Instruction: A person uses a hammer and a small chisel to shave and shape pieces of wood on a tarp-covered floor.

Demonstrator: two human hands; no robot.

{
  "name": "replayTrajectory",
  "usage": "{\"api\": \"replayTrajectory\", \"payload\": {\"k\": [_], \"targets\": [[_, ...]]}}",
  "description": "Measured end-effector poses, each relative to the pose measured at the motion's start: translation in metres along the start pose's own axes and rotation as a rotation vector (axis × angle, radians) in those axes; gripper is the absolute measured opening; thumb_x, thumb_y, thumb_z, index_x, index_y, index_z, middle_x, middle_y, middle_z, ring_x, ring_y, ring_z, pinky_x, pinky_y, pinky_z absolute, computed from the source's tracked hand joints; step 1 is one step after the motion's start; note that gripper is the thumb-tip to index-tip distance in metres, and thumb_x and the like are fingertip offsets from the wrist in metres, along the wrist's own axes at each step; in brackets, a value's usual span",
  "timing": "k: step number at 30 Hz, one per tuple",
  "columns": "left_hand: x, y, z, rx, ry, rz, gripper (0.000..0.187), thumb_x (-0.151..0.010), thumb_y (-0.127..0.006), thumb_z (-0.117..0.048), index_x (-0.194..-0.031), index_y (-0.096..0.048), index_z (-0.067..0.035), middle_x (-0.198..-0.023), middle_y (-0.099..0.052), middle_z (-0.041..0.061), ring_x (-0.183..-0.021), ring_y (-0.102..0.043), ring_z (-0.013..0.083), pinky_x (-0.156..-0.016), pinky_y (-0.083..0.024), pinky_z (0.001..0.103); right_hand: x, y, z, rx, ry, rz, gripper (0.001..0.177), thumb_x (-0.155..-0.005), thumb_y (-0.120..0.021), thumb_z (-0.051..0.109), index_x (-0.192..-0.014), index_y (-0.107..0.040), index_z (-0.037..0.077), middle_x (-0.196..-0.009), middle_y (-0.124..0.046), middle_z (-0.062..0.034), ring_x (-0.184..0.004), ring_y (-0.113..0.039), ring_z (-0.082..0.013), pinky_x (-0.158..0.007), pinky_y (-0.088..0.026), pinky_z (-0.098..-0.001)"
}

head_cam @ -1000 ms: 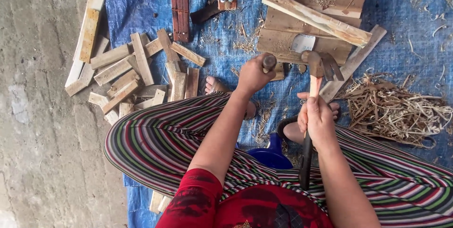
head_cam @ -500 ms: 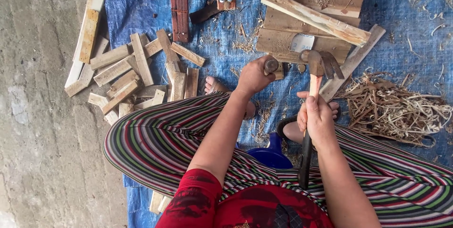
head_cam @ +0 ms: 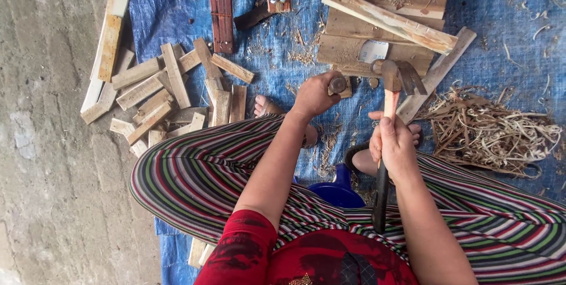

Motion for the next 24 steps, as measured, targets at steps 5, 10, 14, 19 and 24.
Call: {"api": "replayTrajectory", "payload": {"k": [5,10,14,19,24], "targets": [[0.005,0.010,-0.008,0.003,-0.032,0.022,0.052,-0.077,-0.078,-0.030,-0.127,-0.067,-0.026,-0.114,-0.077,0.008,-0.111,-0.072,0.0333,-0.099,-0.058,0.049,-0.002,-0.007,0.006,0.054,0.051,-0.046,0.042,-0.110,-0.037,0.020,-0.118,-0.061,-0.013,-0.038,-0.045,-0.0054,-0.026,-0.052,-0.0197,-0.023,-0.040,-0.0274],[0.001,0.002,-0.013,0.014,-0.085,0.079,0.053,-0.079,-0.078,-0.024,-0.131,-0.066,-0.019,-0.118,-0.074,0.014,-0.113,-0.070,0.0386,-0.100,-0.056,0.053,0.011,0.010,-0.029,0.403,-0.055,-0.216,0.037,-0.105,-0.048,0.030,-0.122,-0.075,0.011,-0.064,-0.071,-0.0160,-0.069,-0.072,-0.0320,-0.067,-0.058,-0.0414],[0.009,0.012,-0.026,0.051,-0.051,0.116,0.046,-0.085,-0.075,-0.016,-0.130,-0.066,-0.014,-0.117,-0.073,0.015,-0.115,-0.068,0.0410,-0.100,-0.055,0.056,0.022,-0.012,0.001,0.228,-0.046,-0.157,0.036,-0.105,-0.048,0.027,-0.122,-0.072,0.006,-0.074,-0.066,-0.0099,-0.066,-0.063,-0.0224,-0.064,-0.050,-0.0335],[-0.001,-0.011,-0.002,0.017,-0.067,0.047,0.030,-0.078,-0.074,-0.015,-0.107,-0.069,-0.014,-0.101,-0.077,0.008,-0.084,-0.073,0.0285,-0.072,-0.059,0.042,0.035,-0.033,0.049,0.204,-0.093,0.152,0.036,-0.111,-0.038,0.034,-0.123,-0.056,0.005,-0.064,-0.043,0.0025,-0.045,-0.039,-0.0103,-0.041,-0.040,-0.0256],[-0.018,-0.026,0.017,-0.042,-0.092,0.016,0.025,-0.086,-0.066,-0.019,-0.109,-0.074,-0.013,-0.096,-0.077,0.014,-0.077,-0.071,0.0367,-0.064,-0.056,0.048,0.044,-0.035,0.052,0.418,-0.060,0.153,0.044,-0.109,-0.036,0.036,-0.135,-0.055,0.005,-0.060,-0.040,0.0006,-0.044,-0.030,-0.0124,-0.045,-0.028,-0.0321]]}}
Point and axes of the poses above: each hand's wrist, its own x-axis away from the middle knuckle, its own y-axis out of the back of the hand, z = x × y, the point moved 5 cm from there along -x, towards the middle knuckle
